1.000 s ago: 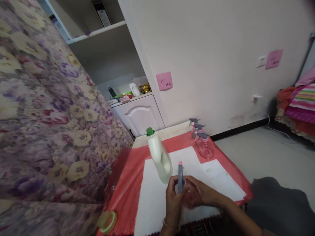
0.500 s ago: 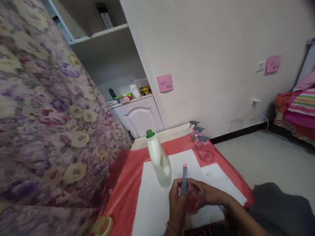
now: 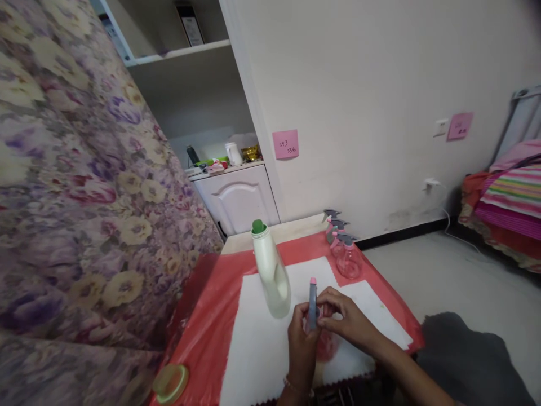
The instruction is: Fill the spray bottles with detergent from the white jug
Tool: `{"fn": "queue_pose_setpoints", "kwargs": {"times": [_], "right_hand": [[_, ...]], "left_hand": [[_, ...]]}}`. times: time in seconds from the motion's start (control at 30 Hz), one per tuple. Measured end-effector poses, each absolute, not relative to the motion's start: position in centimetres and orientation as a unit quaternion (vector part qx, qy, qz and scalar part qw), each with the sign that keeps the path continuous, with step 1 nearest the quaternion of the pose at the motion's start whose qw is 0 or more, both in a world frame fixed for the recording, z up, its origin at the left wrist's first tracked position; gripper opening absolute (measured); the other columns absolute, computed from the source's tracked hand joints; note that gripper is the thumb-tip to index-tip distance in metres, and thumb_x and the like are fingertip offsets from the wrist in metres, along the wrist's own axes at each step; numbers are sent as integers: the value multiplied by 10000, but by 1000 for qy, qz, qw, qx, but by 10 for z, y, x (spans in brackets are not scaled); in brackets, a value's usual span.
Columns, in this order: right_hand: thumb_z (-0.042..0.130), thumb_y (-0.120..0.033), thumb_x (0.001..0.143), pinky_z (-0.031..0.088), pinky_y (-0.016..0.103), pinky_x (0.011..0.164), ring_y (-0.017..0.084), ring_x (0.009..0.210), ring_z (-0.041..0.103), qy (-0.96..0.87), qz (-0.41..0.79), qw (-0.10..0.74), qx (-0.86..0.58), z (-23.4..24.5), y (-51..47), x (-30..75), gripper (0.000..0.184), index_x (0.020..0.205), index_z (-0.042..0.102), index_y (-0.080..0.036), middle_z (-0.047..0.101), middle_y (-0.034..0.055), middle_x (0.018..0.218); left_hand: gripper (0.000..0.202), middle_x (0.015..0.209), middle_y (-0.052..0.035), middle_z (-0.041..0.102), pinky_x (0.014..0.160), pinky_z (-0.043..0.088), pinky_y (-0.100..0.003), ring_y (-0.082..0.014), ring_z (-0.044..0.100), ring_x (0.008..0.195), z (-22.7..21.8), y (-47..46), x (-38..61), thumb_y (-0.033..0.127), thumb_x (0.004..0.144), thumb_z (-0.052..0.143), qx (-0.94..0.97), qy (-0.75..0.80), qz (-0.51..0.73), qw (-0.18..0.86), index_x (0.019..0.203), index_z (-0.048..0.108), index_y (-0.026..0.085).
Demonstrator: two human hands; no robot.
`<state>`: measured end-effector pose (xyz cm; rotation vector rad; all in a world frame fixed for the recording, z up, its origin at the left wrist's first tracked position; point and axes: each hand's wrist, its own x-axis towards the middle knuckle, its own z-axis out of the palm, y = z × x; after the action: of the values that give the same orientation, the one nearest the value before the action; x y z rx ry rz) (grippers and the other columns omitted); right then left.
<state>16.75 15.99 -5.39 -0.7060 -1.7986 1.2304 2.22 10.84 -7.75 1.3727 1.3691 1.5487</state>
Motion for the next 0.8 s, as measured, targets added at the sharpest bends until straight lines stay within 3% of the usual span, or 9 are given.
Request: {"fn": "queue_pose_setpoints", "kwargs": {"times": [0.17, 0.33, 0.47, 0.8], "right_hand": [[619, -52, 606, 430, 284, 644, 154, 693, 513, -701, 486, 412, -321, -57, 157, 153, 302, 844, 717, -210, 513, -13, 814], [596, -67, 650, 405, 284, 675, 170, 757, 508, -738, 465, 376, -312, -44, 158, 157, 170, 745, 672, -186, 490, -6, 805], [593, -81, 701, 400, 292, 734, 180, 817, 516, -761, 473, 348, -274, -39, 160, 163, 147, 778, 649, -193, 502, -4, 834], [668, -152, 739, 389, 301, 748, 195, 817, 509, -724, 473, 416, -283, -71, 164, 158, 82, 809, 666, -195, 496, -4, 822]], "left_hand": [[222, 906, -45, 721, 801, 504, -343, -252, 658, 863, -78, 107, 20, 263, 742, 698, 528, 544, 573, 312, 946, 649, 191], [356, 1054, -77, 713, 883, 499, -381, -271, 659, 975, -82, 105, 20, 319, 754, 712, 530, 551, 563, 316, 1074, 618, 195], [478, 1164, -95, 687, 952, 483, -402, -281, 637, 1079, -84, 104, 18, 368, 761, 725, 537, 539, 560, 328, 1184, 570, 206], [435, 1160, -91, 700, 958, 491, -407, -285, 641, 1068, -80, 105, 21, 392, 766, 720, 544, 533, 562, 322, 1148, 617, 211]]}}
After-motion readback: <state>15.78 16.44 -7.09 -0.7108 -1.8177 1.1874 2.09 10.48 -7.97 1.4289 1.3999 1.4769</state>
